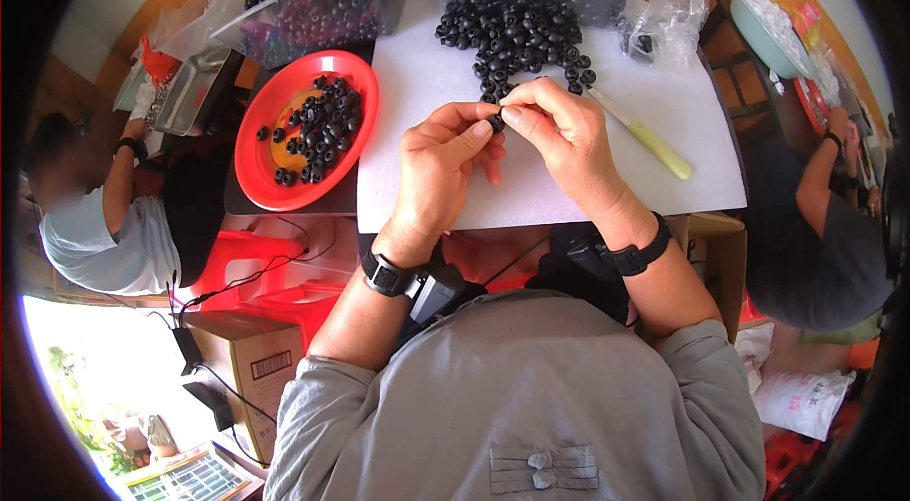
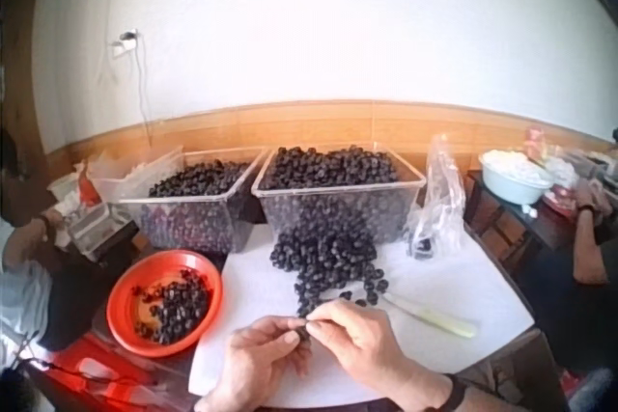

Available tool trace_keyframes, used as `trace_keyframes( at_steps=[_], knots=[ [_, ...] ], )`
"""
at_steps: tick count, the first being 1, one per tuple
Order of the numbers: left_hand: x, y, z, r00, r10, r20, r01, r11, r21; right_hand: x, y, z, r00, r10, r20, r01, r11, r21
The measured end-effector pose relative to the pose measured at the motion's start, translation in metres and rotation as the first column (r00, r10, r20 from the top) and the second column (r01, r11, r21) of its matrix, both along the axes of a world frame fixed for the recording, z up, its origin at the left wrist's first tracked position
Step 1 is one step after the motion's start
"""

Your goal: Sorting and inspecting small black spherical components using a handheld tool at a manual processing station.

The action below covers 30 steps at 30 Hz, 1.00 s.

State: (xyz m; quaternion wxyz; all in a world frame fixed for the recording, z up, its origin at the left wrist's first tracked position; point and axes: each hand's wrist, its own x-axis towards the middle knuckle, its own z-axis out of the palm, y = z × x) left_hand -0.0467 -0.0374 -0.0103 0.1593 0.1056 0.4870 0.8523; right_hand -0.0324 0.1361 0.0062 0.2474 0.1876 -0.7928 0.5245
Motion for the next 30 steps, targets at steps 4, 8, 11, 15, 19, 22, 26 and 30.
trace_keyframes(
  at_steps=[4,8,11,15,19,22,26,30],
  knots=[
    [0.0005,0.0005,0.0014,1.0,0.009,-0.005,-0.009,0.999,-0.035,0.001,-0.0009,0.0,1.0,-0.01,0.012,0.011,1.0,-0.019],
    [-0.0012,0.0009,0.0003,1.0,0.002,-0.009,-0.002,0.999,-0.036,-0.0002,-0.0004,-0.0019,1.0,-0.008,-0.018,0.008,1.0,-0.018],
    [-0.001,-0.0005,0.0009,1.0,0.004,0.021,-0.004,1.0,-0.02,-0.0012,0.0003,-0.0032,1.0,0.018,0.01,-0.018,0.998,-0.055],
    [-0.0004,-0.0005,0.0018,0.999,0.004,0.035,-0.003,1.0,-0.012,-0.003,-0.0003,-0.0085,0.999,0.047,0.018,-0.045,0.994,-0.1],
    [-0.0011,-0.0019,0.0012,0.999,-0.004,0.045,0.004,1.0,-0.001,-0.0017,-0.0018,-0.0081,0.999,0.038,0.034,-0.035,0.996,-0.083],
    [0.0003,-0.0008,0.0023,0.999,-0.001,0.047,0.001,1.0,-0.014,-0.0013,-0.0027,-0.0071,0.999,-0.004,0.042,0.006,0.999,-0.046],
    [0.0024,0.0009,0.002,0.999,0.021,0.037,-0.02,0.999,-0.045,-0.0025,-0.0006,-0.0066,0.998,0.027,0.049,-0.023,0.997,-0.07],
    [0.001,0.0007,-0.0004,0.999,0.018,0.041,-0.018,1.0,-0.011,-0.0023,0.0,-0.0046,0.997,0.053,0.048,-0.049,0.995,-0.088]
  ],
)
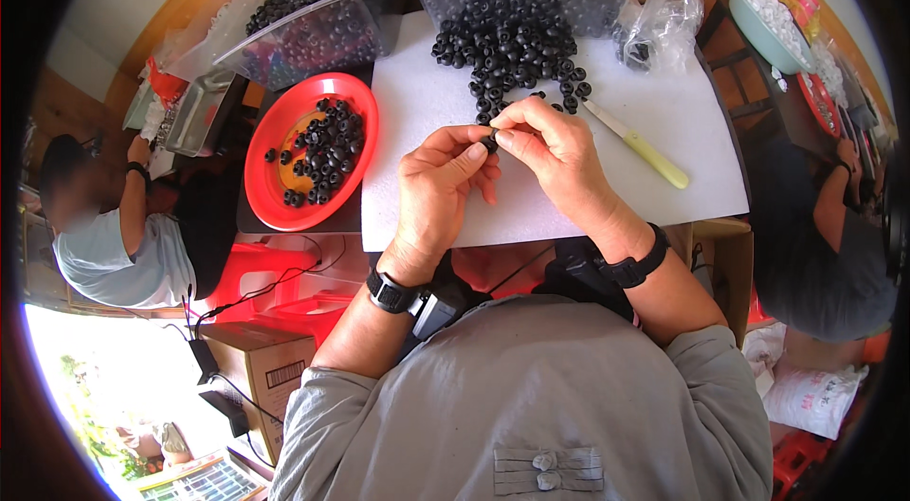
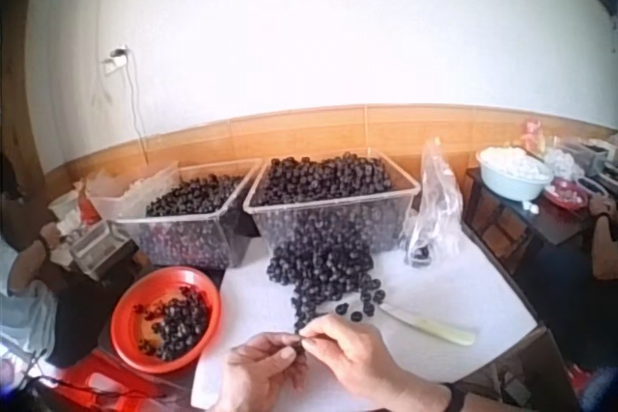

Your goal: Sorting and inspecting small black spherical components using a handheld tool at a manual processing station.

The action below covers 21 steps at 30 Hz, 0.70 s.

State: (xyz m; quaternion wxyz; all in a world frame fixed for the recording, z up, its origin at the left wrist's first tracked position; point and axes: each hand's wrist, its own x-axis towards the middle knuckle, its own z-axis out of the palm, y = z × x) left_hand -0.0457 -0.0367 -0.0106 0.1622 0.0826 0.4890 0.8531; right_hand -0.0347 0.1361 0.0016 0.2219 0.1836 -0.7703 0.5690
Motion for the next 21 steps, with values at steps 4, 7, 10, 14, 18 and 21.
trace_keyframes(
  at_steps=[4,7,10,14,18,21],
  knots=[
    [0.0013,0.0024,0.0002,1.0,0.026,-0.014,-0.026,0.999,-0.026,0.0001,0.0016,0.0015,0.999,0.006,0.046,-0.005,1.0,-0.018],
    [0.0022,0.0034,0.0009,0.999,0.038,-0.01,-0.038,0.998,-0.042,-0.0002,0.0022,0.0009,0.999,-0.004,0.041,0.003,1.0,0.006],
    [0.003,0.0053,0.0021,0.999,0.049,-0.019,-0.05,0.996,-0.077,-0.0007,0.0021,-0.0006,0.998,-0.048,-0.049,0.053,0.994,0.091],
    [0.004,0.0082,0.0032,0.997,0.069,-0.036,-0.073,0.991,-0.115,-0.0008,0.0026,-0.0002,0.995,-0.069,-0.078,0.079,0.989,0.128],
    [0.0064,0.0094,0.0038,0.995,0.082,-0.047,-0.088,0.986,-0.144,-0.0002,0.0037,-0.0008,0.994,-0.07,-0.082,0.08,0.988,0.129],
    [0.0064,0.0104,0.0022,0.993,0.089,-0.072,-0.1,0.981,-0.163,-0.0009,0.0039,-0.0038,0.993,-0.072,-0.091,0.083,0.989,0.121]
  ],
)
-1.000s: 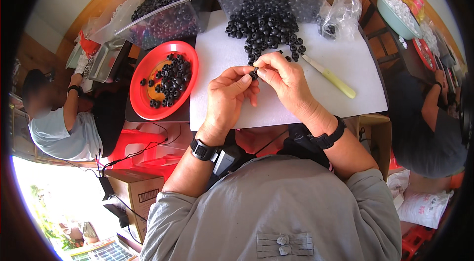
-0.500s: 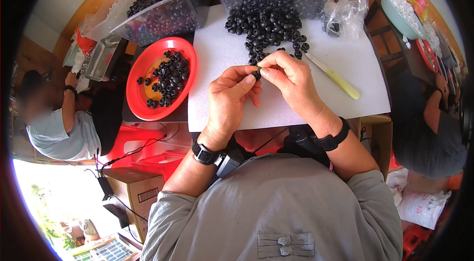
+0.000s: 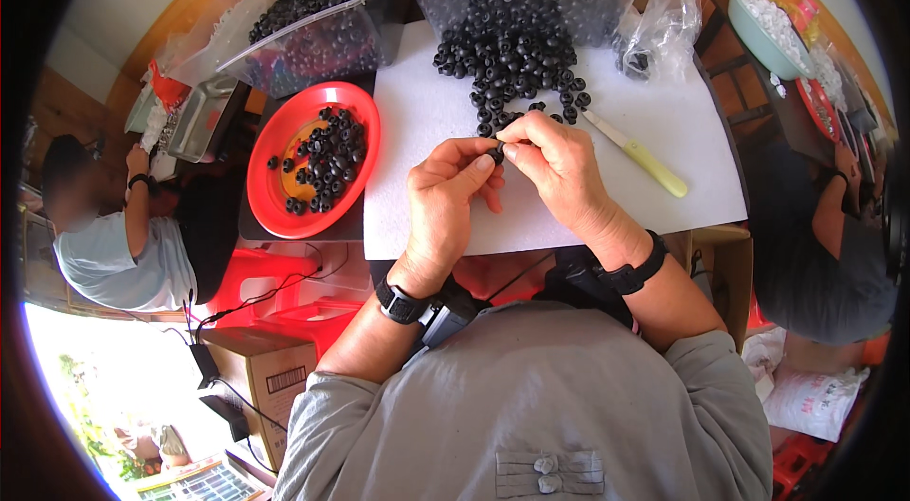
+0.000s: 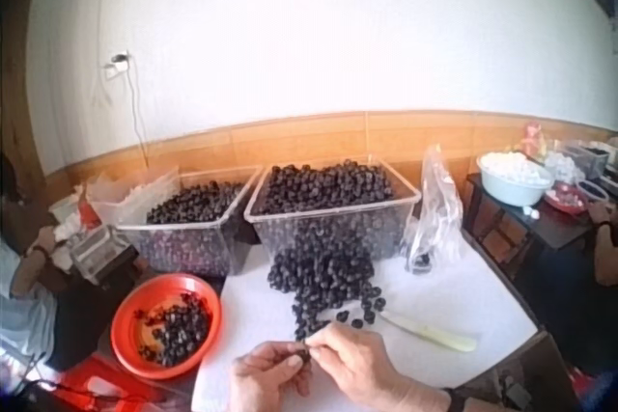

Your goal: Sorting and inspecting small black spherical components using a handheld tool at a manual processing station.

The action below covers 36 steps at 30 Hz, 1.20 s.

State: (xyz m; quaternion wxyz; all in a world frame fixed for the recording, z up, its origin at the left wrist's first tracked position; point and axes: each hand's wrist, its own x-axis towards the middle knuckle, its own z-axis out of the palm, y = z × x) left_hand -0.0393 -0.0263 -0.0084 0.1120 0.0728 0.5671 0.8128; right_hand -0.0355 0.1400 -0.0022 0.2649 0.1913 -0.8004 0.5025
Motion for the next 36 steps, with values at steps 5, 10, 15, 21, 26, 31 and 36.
trace_keyframes(
  at_steps=[5,10,15,21,26,31,36],
  knots=[
    [0.0,0.001,0.0,1.0,0.012,0.018,-0.013,0.999,0.046,-0.001,0.0,0.001,1.0,0.005,-0.019,-0.005,1.0,-0.005],
    [-0.001,0.001,-0.001,1.0,0.018,0.018,-0.018,0.999,0.05,-0.002,-0.001,0.0,1.0,0.016,0.004,-0.016,0.999,-0.038],
    [0.0,0.001,-0.004,0.999,0.034,0.016,-0.035,0.998,0.045,-0.002,-0.002,0.0,1.0,0.02,-0.002,-0.02,1.0,-0.017],
    [0.0,0.001,-0.003,0.999,0.038,0.021,-0.039,0.998,0.051,-0.004,-0.001,-0.005,0.999,0.023,-0.027,-0.023,1.0,0.004],
    [0.0,0.001,-0.004,0.998,0.052,0.03,-0.054,0.996,0.074,-0.003,-0.003,-0.006,0.999,-0.006,-0.034,0.007,0.999,0.038],
    [0.001,0.003,0.0,0.996,0.069,0.051,-0.072,0.995,0.064,-0.005,-0.004,-0.009,0.99,-0.047,-0.132,0.058,0.995,0.079],
    [0.001,0.003,0.001,0.995,0.07,0.069,-0.076,0.993,0.087,-0.006,-0.008,-0.007,0.984,-0.071,-0.163,0.085,0.993,0.079]
  ],
)
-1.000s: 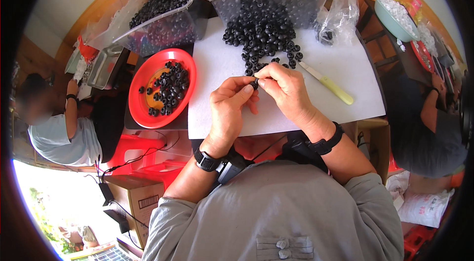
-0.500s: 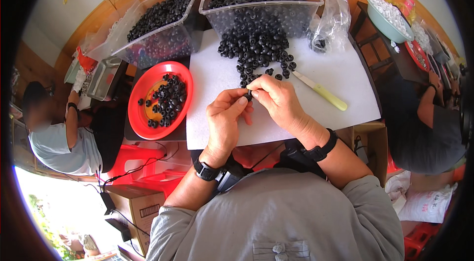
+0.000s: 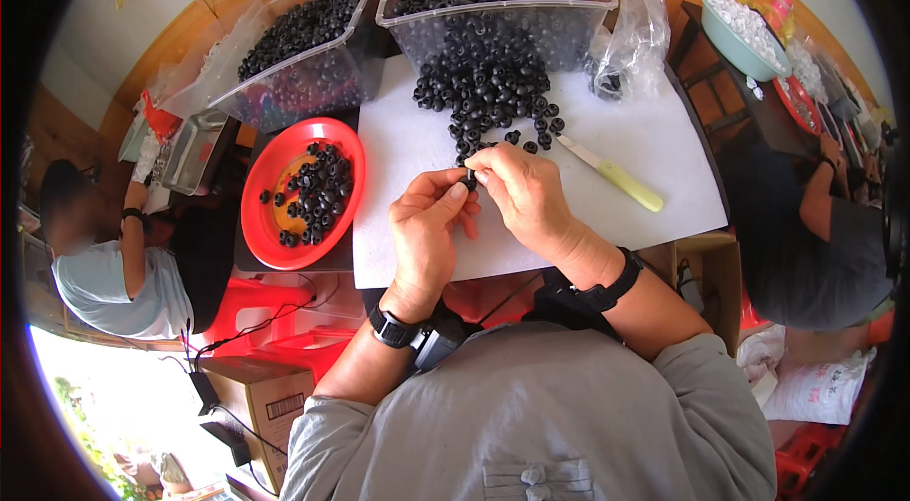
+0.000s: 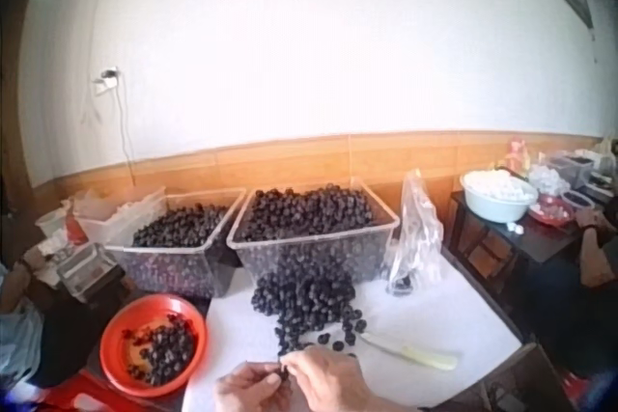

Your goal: Sorting and inspecting small black spherical components using a handheld tool at a manual processing station.

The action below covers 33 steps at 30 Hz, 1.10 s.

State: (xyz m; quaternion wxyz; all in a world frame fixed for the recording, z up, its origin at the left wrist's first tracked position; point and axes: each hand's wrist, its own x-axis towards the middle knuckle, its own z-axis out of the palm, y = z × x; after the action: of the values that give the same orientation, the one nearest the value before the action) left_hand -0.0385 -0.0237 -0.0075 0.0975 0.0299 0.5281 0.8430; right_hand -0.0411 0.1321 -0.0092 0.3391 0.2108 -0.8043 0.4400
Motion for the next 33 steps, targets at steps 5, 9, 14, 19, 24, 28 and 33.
trace_keyframes(
  at_steps=[5,9,14,19,24,28,33],
  knots=[
    [0.002,0.003,0.0,0.999,0.032,-0.019,-0.032,0.999,-0.025,0.001,-0.003,0.001,1.0,-0.017,-0.002,0.017,1.0,-0.009],
    [0.004,0.008,0.001,0.995,0.086,-0.042,-0.089,0.993,-0.077,0.002,-0.008,0.0,0.996,-0.086,-0.012,0.087,0.996,0.033],
    [0.006,0.009,-0.002,0.991,0.11,-0.072,-0.116,0.99,-0.083,0.003,-0.01,0.002,0.992,-0.119,-0.031,0.12,0.991,0.052],
    [0.005,0.015,-0.001,0.991,0.127,-0.043,-0.127,0.992,-0.01,0.004,-0.006,-0.003,0.987,-0.091,0.136,0.102,0.992,-0.077],
    [0.004,0.013,-0.004,0.986,0.157,-0.049,-0.158,0.987,-0.016,0.002,-0.011,-0.007,0.984,-0.103,0.145,0.119,0.987,-0.107],
    [0.007,0.013,0.001,0.978,0.177,-0.106,-0.18,0.983,-0.024,-0.001,-0.014,-0.008,0.985,-0.108,0.137,0.117,0.992,-0.055],
    [0.006,0.012,-0.002,0.985,0.125,-0.115,-0.134,0.988,-0.07,0.001,-0.009,-0.008,0.987,-0.118,0.113,0.116,0.993,0.023]
  ],
)
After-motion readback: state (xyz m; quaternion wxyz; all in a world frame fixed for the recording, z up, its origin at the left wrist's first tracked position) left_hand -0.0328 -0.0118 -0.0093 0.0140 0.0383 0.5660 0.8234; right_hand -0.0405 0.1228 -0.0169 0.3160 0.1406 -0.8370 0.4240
